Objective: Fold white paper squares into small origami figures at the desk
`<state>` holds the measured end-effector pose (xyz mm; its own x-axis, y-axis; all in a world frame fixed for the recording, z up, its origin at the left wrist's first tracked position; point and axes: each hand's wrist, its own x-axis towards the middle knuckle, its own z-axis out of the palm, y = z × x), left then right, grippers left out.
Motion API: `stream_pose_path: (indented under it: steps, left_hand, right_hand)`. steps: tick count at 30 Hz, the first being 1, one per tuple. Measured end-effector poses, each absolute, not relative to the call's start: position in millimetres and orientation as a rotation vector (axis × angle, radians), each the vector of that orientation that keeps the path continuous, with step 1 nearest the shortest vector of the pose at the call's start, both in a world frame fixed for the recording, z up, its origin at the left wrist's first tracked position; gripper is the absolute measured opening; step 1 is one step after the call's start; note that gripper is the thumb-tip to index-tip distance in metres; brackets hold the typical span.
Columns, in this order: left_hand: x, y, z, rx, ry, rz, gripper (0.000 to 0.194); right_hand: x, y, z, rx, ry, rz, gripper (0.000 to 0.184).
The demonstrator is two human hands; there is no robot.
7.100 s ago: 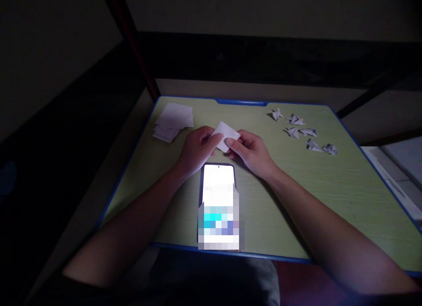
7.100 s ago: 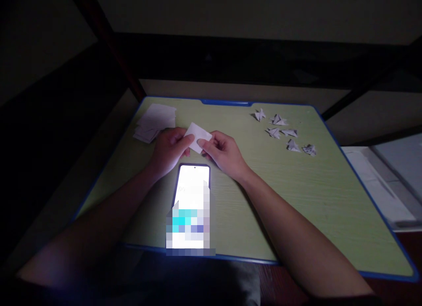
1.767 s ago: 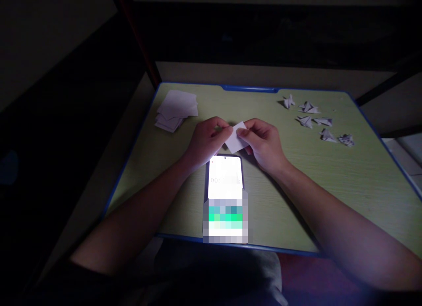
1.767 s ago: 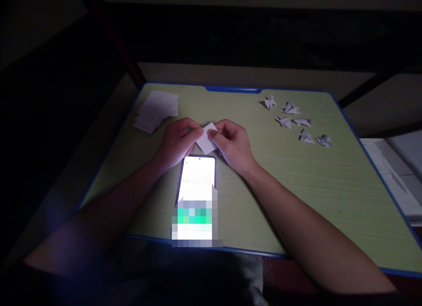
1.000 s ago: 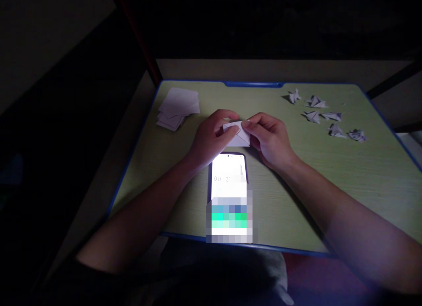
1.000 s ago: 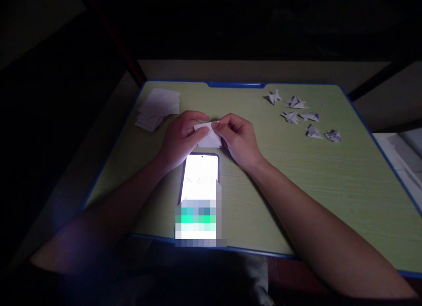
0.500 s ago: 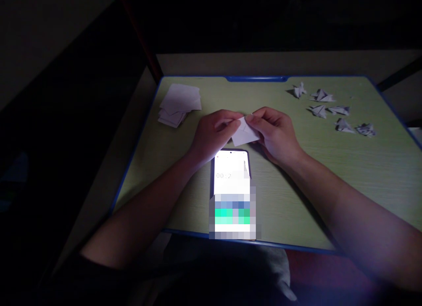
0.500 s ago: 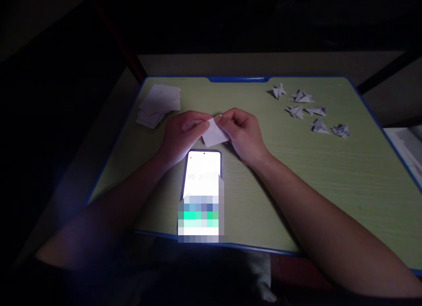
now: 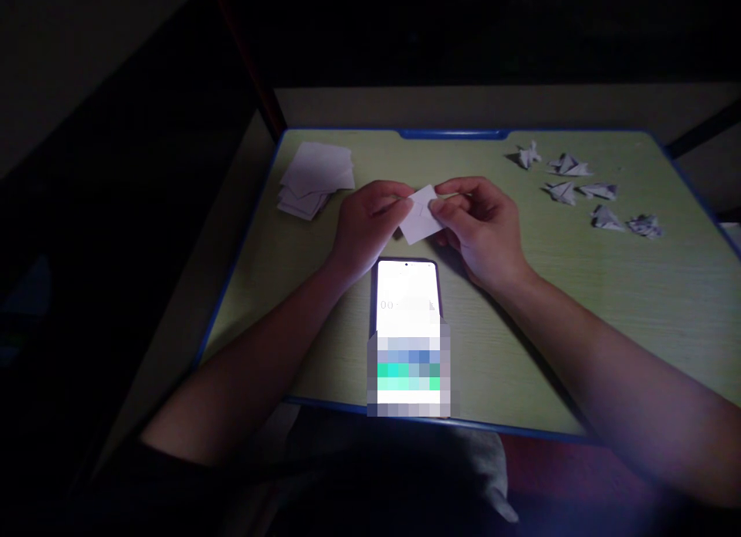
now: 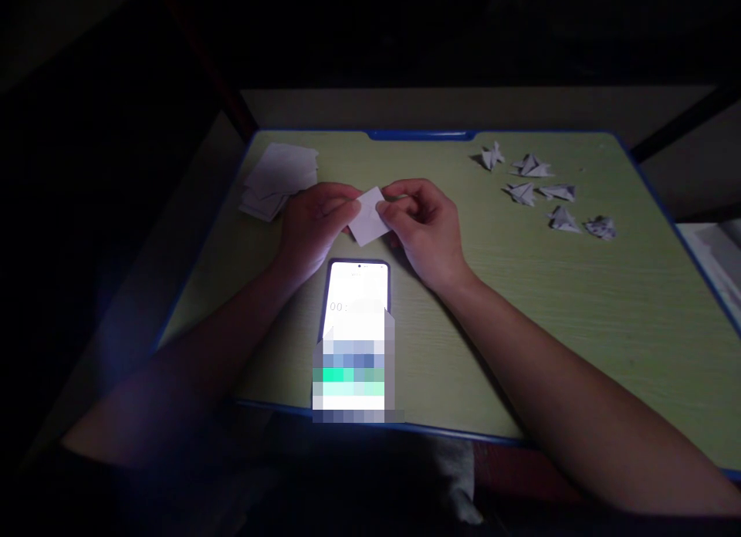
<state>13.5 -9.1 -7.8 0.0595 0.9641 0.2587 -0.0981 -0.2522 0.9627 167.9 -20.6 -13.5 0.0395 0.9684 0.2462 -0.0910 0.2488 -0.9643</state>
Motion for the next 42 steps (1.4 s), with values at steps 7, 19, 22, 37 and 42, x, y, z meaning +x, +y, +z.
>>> stream_pose_path:
  steps: [7,19,22,37,42]
  left_hand:
    - [14,-7,-8,1.326,0.959,1.403,0.005]
    - [14,-6,-4,1.273,1.002,1.442,0.006]
    - [14,-6,-4,1.264,0.993,1.435,0.009]
    - [15,-6,-4,1.257,1.065,1.411,0.005]
    - [16,-8,-1,1.218,1.108,1.403,0.009]
  right_hand:
    - [166,-25,-9,-1.033,-1.240,1.013,0.011]
    - [167,-30,-5,-1.075,-1.359,0.974,0.032]
    - [166,-29,-7,-1.083,-1.330,0.984,0.030]
    - [164,-29,-5,-1.067,-1.275,0.961,0.019]
    - [164,-30,-3,-1.100,-1.242,0.976,0.016]
